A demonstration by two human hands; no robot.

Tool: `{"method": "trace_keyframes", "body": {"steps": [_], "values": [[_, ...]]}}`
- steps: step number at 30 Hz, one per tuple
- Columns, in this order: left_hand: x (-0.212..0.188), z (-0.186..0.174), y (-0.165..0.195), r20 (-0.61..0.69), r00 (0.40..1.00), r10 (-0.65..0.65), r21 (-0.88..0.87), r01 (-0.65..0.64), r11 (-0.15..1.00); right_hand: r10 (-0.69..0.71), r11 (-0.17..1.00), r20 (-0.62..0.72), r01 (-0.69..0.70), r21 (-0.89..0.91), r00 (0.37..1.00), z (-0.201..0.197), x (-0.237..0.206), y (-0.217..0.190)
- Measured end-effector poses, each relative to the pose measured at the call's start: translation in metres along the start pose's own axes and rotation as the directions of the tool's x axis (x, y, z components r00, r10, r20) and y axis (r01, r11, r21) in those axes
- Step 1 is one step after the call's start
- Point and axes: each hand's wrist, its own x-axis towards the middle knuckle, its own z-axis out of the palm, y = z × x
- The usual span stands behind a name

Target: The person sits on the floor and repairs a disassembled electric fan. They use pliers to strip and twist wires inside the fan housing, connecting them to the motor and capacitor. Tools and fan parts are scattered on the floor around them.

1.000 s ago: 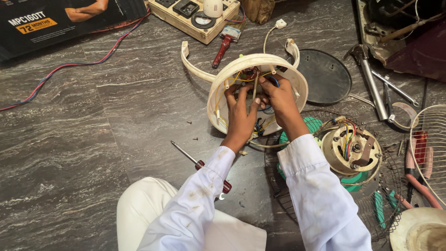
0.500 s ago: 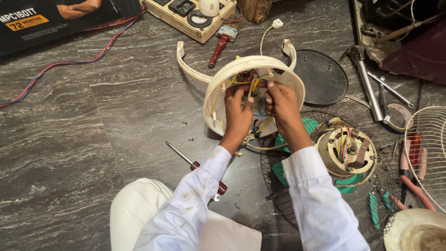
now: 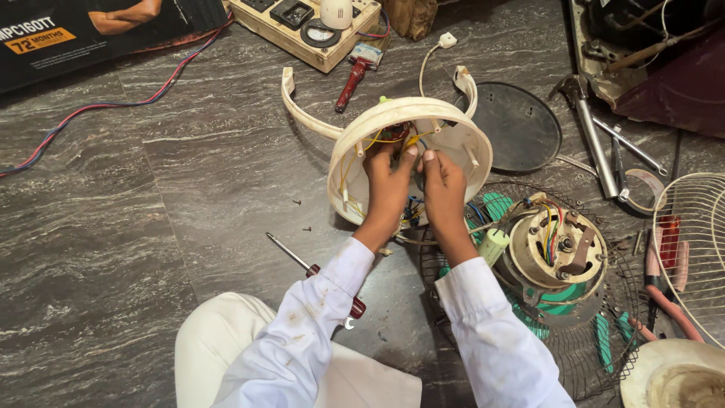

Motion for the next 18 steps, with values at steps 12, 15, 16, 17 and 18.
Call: {"method": "trace_keyframes", "body": {"steps": [12,15,16,17,18], "values": [[0.001,0.011,-0.001,0.002,0.974,-0.226,-0.264,0.219,0.939,-0.075,0.94,-0.01,0.067,-0.335,0.997,0.011,-0.011,-0.01],[0.001,0.013,-0.002,0.059,0.969,-0.241,-0.299,0.248,0.921,-0.141,0.929,0.011,0.136,-0.345,0.99,0.011,-0.013,-0.004],[0.001,0.014,-0.002,0.071,0.968,-0.24,-0.296,0.25,0.922,-0.173,0.92,0.016,0.168,-0.354,0.985,0.012,-0.014,-0.002],[0.001,0.016,-0.003,0.084,0.967,-0.239,-0.293,0.253,0.922,-0.206,0.91,0.021,0.199,-0.364,0.978,0.012,-0.013,0.001],[0.001,0.019,-0.004,0.024,0.974,-0.225,-0.195,0.225,0.955,-0.23,0.905,0.028,0.224,-0.362,0.973,0.011,-0.012,0.004]]}}
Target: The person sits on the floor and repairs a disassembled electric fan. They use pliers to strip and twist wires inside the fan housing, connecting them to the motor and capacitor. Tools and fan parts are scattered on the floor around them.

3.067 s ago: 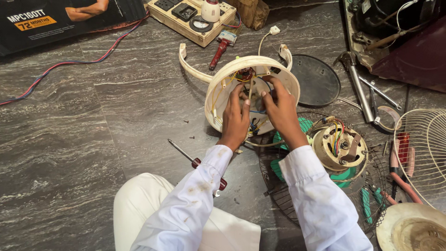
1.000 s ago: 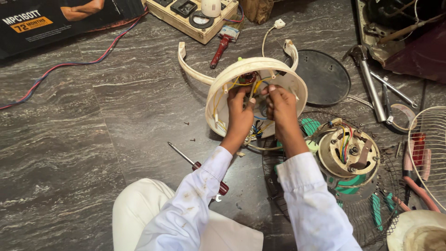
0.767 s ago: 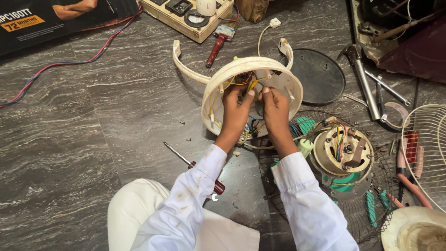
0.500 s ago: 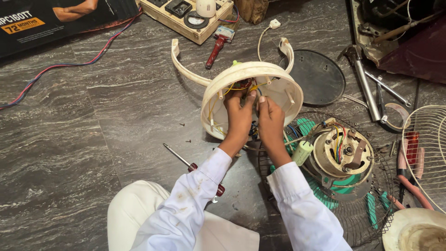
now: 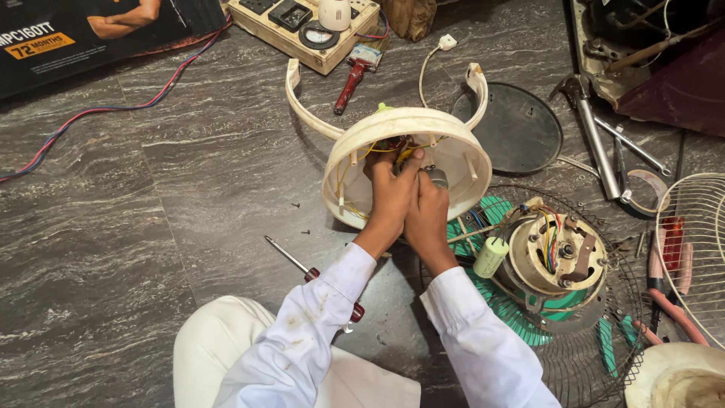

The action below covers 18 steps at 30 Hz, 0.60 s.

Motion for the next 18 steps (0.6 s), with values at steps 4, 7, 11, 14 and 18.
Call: {"method": "trace_keyframes", "body": {"steps": [4,7,11,14,18], "values": [[0.01,0.013,-0.005,-0.125,0.991,0.049,0.27,-0.013,0.963,-0.015,1.0,0.018,0.015,0.008,1.0,0.001,0.008,0.012],[0.025,0.019,-0.008,-0.178,0.984,0.005,0.352,0.059,0.934,-0.055,0.997,0.03,0.053,0.047,0.998,0.004,0.016,0.019],[0.045,0.023,-0.007,-0.238,0.953,-0.188,0.212,0.24,0.947,-0.155,0.988,0.016,0.155,0.003,0.988,0.011,0.022,0.027],[0.048,0.026,-0.005,-0.313,0.939,-0.144,0.304,0.243,0.921,-0.18,0.982,0.083,0.183,-0.036,0.98,0.012,0.021,0.033],[0.045,0.031,0.001,-0.324,0.93,-0.174,0.132,0.226,0.965,-0.207,0.961,0.14,0.228,-0.155,0.968,0.009,0.013,0.041]]}}
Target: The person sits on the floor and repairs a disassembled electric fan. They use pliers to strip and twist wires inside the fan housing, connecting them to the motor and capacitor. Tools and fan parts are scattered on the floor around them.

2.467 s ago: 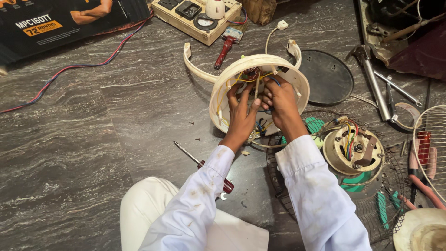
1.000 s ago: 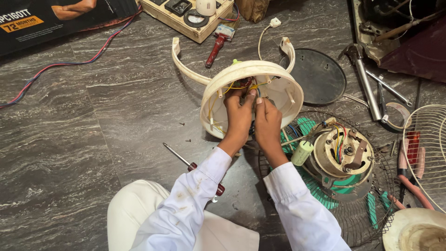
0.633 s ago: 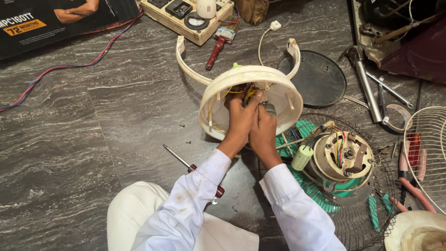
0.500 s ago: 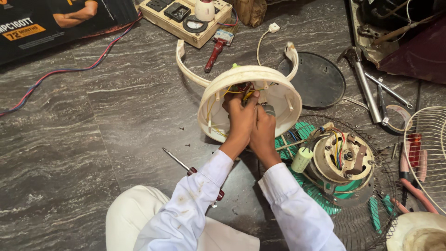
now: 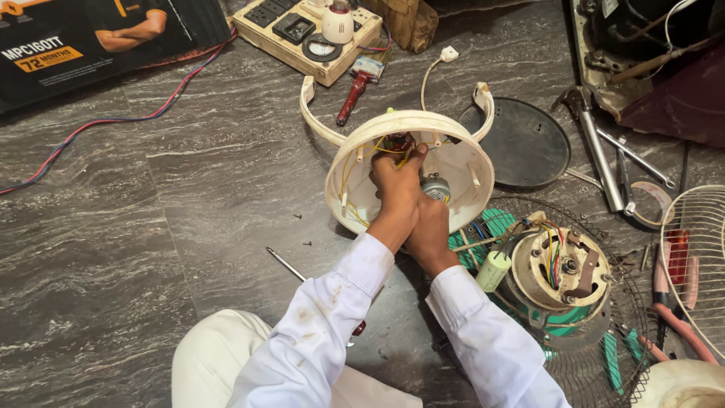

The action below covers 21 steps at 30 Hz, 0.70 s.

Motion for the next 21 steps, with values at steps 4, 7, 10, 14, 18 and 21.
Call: {"method": "trace_keyframes", "body": {"steps": [4,7,10,14,18,21], "values": [[-0.008,0.005,0.002,-0.121,0.988,0.092,0.157,-0.073,0.985,0.006,0.999,-0.008,-0.006,-0.04,1.0,0.0,-0.016,0.002],[-0.014,0.006,0.001,-0.103,0.992,0.079,0.181,-0.06,0.982,0.017,0.999,-0.009,-0.017,-0.04,1.0,-0.002,-0.026,0.005],[-0.019,0.006,0.003,-0.098,0.99,0.106,0.172,-0.088,0.981,0.054,0.997,-0.016,-0.055,-0.054,0.998,-0.002,-0.032,0.004],[-0.026,-0.001,0.011,-0.1,0.995,0.019,0.147,-0.004,0.989,0.092,0.994,-0.029,-0.094,-0.047,0.995,-0.002,-0.037,-0.006],[-0.033,-0.009,0.019,-0.063,0.996,0.055,0.159,-0.045,0.986,0.123,0.99,0.002,-0.122,-0.071,0.992,-0.009,-0.036,-0.023],[-0.035,-0.027,0.017,0.024,0.981,0.194,0.186,-0.195,0.963,0.126,0.989,0.046,-0.123,-0.076,0.991,-0.013,-0.035,-0.039]]}}
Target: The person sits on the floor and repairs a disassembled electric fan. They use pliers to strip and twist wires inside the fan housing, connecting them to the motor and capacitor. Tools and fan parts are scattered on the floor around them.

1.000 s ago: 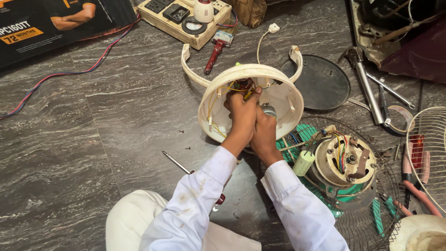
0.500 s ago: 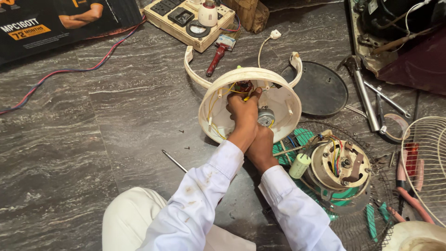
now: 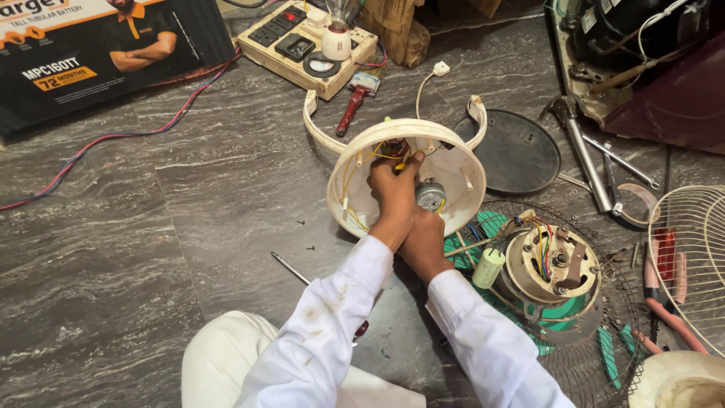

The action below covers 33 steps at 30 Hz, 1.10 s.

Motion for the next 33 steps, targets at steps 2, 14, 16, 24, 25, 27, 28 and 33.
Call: {"method": "trace_keyframes", "body": {"steps": [2,14,16,24,25,27,28,33], "values": [[-0.005,-0.013,-0.013,0.028,0.977,0.21,-0.056,-0.208,0.977,-0.067,0.987,-0.078,0.077,0.142,0.995,-0.006,-0.008,-0.007],[-0.008,-0.005,-0.061,0.212,0.976,0.054,-0.55,0.073,0.832,0.38,0.543,0.384,-0.539,0.644,0.842,-0.039,0.068,0.01],[-0.007,-0.006,-0.059,0.054,0.977,0.207,-0.433,-0.164,0.886,0.403,0.55,0.344,-0.524,0.65,0.848,-0.035,0.07,0.01],[0.005,-0.006,-0.057,0.02,0.983,0.18,-0.271,-0.168,0.948,0.297,0.743,-0.023,-0.216,0.633,0.955,-0.009,0.037,0.003],[0.007,-0.006,-0.057,0.026,0.988,0.151,-0.305,-0.136,0.942,0.283,0.79,-0.065,-0.194,0.582,0.957,-0.007,0.037,0.002],[0.011,-0.007,-0.059,0.02,0.993,0.115,-0.329,-0.102,0.939,0.276,0.835,-0.107,-0.183,0.519,0.955,-0.006,0.038,-0.002],[0.013,-0.006,-0.06,0.007,0.994,0.108,-0.325,-0.1,0.94,0.283,0.841,-0.111,-0.191,0.507,0.953,-0.008,0.039,-0.002],[0.01,0.001,-0.063,0.02,0.991,0.132,-0.28,-0.121,0.952,0.315,0.801,-0.107,-0.204,0.563,0.943,-0.024,0.036,0.002]]}}
